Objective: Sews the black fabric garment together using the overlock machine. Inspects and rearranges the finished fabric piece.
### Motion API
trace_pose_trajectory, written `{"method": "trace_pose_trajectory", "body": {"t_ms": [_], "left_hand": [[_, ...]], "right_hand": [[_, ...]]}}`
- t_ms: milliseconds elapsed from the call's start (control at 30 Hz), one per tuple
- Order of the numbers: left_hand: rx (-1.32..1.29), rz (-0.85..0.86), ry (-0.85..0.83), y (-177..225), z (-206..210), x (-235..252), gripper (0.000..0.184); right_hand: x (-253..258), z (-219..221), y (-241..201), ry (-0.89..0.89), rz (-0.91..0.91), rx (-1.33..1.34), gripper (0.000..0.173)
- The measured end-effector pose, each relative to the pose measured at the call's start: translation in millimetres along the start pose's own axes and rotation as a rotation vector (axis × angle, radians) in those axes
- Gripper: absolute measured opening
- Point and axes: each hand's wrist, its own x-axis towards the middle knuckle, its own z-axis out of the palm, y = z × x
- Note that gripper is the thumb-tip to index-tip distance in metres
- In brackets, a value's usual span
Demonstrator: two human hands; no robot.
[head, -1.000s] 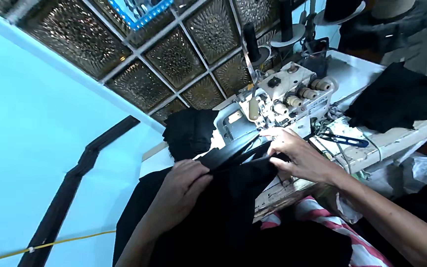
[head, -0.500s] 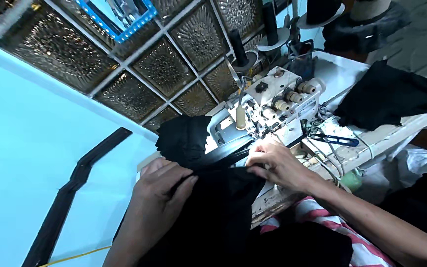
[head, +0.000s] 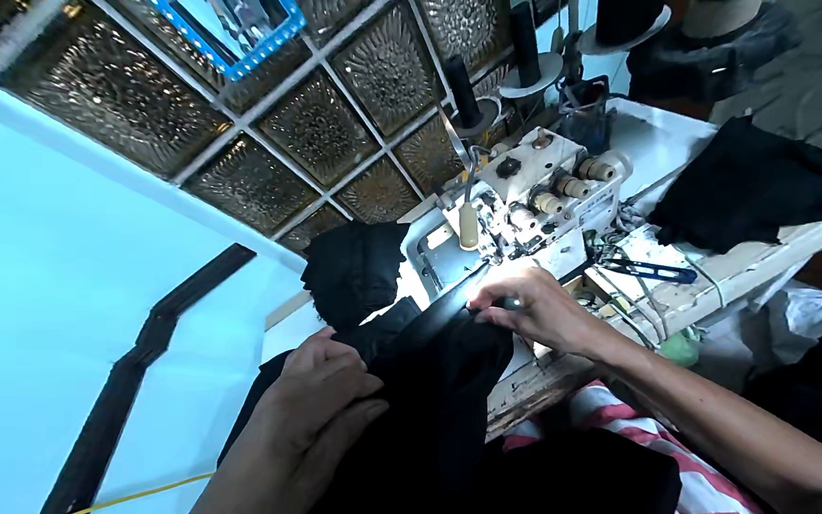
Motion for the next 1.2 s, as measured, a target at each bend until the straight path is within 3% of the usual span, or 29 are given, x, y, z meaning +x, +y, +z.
{"method": "trace_pose_trajectory", "body": {"t_ms": [300,567,667,833,967,1200], "left_hand": [[0.039,-0.065,0.075,-11,-4,3,0.031],[0.143,-0.139,0.186,-31,-4,8,0.034],[0.162,-0.154,0.205,-33,0,12,0.034],[0.029,-0.03,0.113,-12,5,7,0.031],[-0.051,0.066,0.019,8,9,11,0.029],[-0.023,0.041,0.166,-3,27,42,0.03]], "right_hand": [[-1,10,1,0.077,-0.109,-0.178,0.014],[-15,30,15,0.418,-0.382,-0.406,0.015],[-23,28,10,0.349,-0.318,-0.357,0.015],[-15,10,1,0.082,-0.014,0.055,0.017],[-13,3,7,0.01,-0.062,0.121,0.018],[-39,-45,13,-0.158,-0.062,0.099,0.019]]}}
